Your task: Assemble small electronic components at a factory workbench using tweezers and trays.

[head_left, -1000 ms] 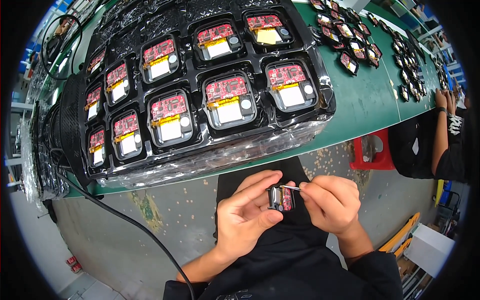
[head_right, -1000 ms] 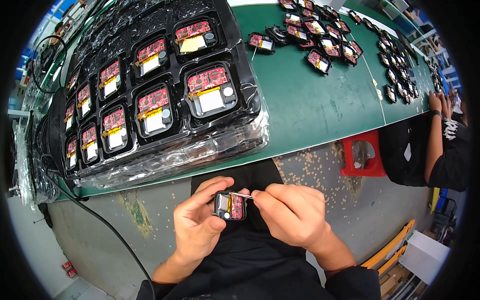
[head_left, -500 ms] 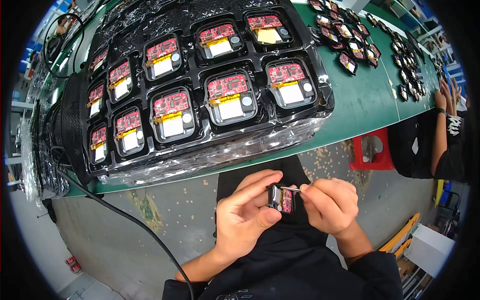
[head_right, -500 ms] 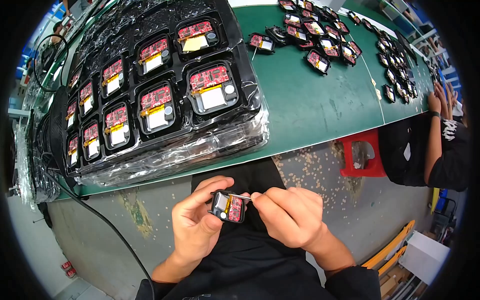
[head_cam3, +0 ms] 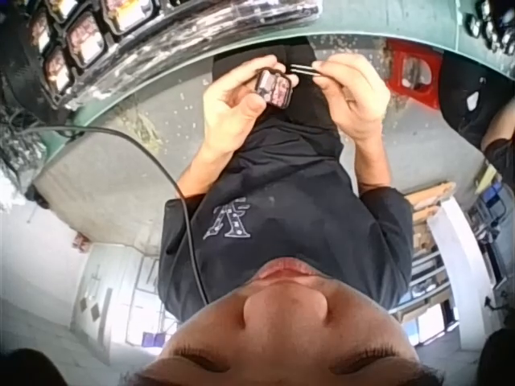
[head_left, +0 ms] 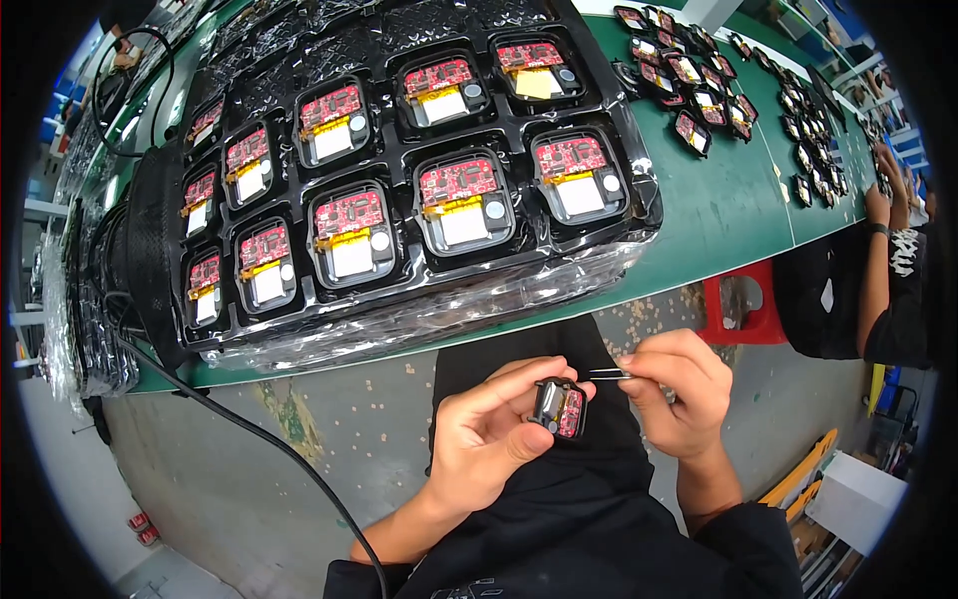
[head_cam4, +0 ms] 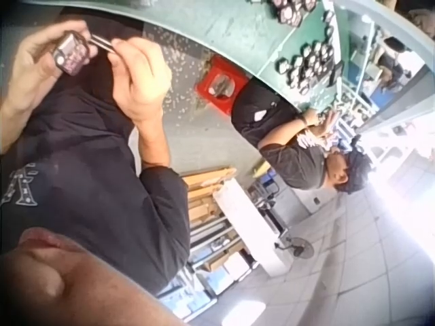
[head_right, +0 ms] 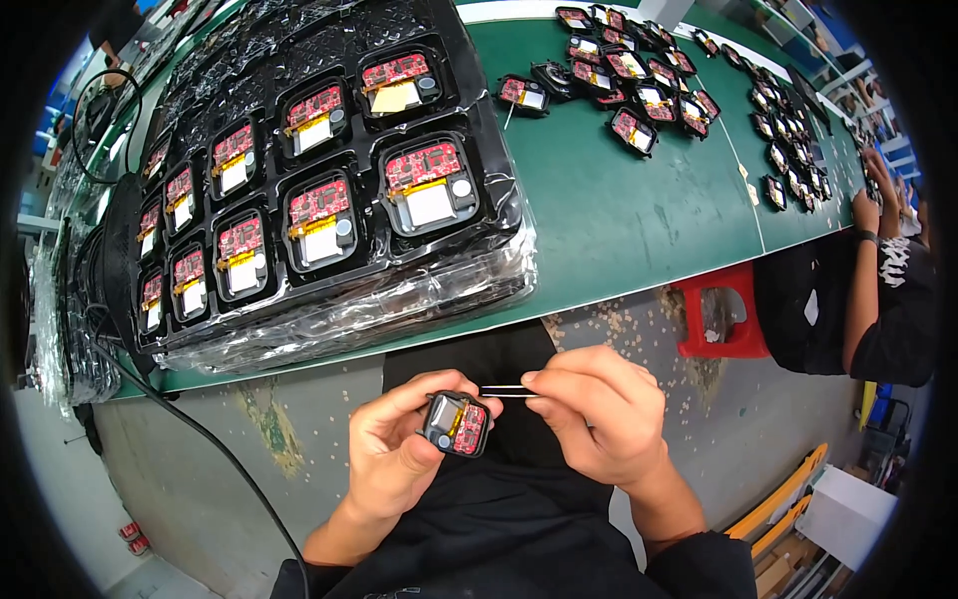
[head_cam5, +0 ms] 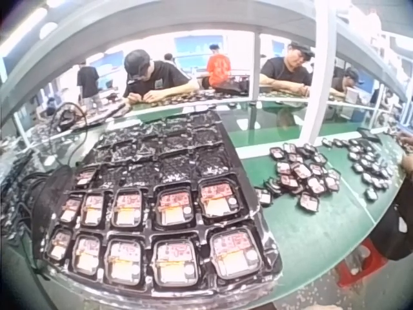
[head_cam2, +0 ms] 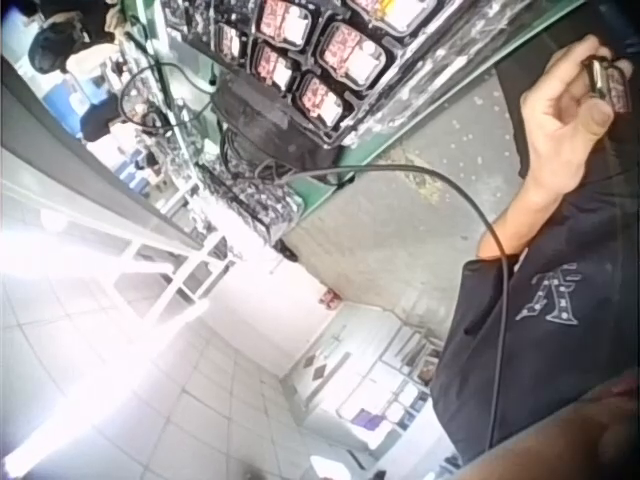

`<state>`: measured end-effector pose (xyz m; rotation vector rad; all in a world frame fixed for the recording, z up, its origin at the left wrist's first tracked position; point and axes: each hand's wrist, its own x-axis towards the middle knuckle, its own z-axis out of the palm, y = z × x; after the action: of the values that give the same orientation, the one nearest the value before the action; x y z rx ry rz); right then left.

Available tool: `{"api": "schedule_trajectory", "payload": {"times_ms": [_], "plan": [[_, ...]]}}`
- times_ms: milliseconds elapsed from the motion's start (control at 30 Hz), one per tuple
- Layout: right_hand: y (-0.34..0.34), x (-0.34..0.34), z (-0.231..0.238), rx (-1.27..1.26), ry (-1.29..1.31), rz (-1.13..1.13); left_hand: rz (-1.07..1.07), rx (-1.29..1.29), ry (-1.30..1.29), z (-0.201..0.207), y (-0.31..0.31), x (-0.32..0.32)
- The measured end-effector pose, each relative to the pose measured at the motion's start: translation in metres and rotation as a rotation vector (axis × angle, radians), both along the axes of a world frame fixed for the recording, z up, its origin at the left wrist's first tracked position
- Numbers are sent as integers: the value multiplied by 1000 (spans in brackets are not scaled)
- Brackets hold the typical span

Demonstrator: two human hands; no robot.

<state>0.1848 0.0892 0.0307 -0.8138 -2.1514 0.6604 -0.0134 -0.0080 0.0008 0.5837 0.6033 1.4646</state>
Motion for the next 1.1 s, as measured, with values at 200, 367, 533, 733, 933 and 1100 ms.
{"api": "schedule_trajectory", "payload": {"times_ms": [200,367,533,733,933,1100], "plan": [[-4,-3,-3,-148,103,-17,17,-241,-174,10,1,-1],[-5,-7,-4,-164,80,-3,23,-218,-20,7,0,0],[-4,-9,-4,-165,105,-1,-14,-125,-86,3,-5,-4],[10,-6,4,-110,147,-80,-4,26,29,11,-10,-14],[70,-13,8,107,-112,-492,100,90,165,54,-6,-45],[115,-1,-3,139,-415,-830,342,230,551,115,19,-76]]}}
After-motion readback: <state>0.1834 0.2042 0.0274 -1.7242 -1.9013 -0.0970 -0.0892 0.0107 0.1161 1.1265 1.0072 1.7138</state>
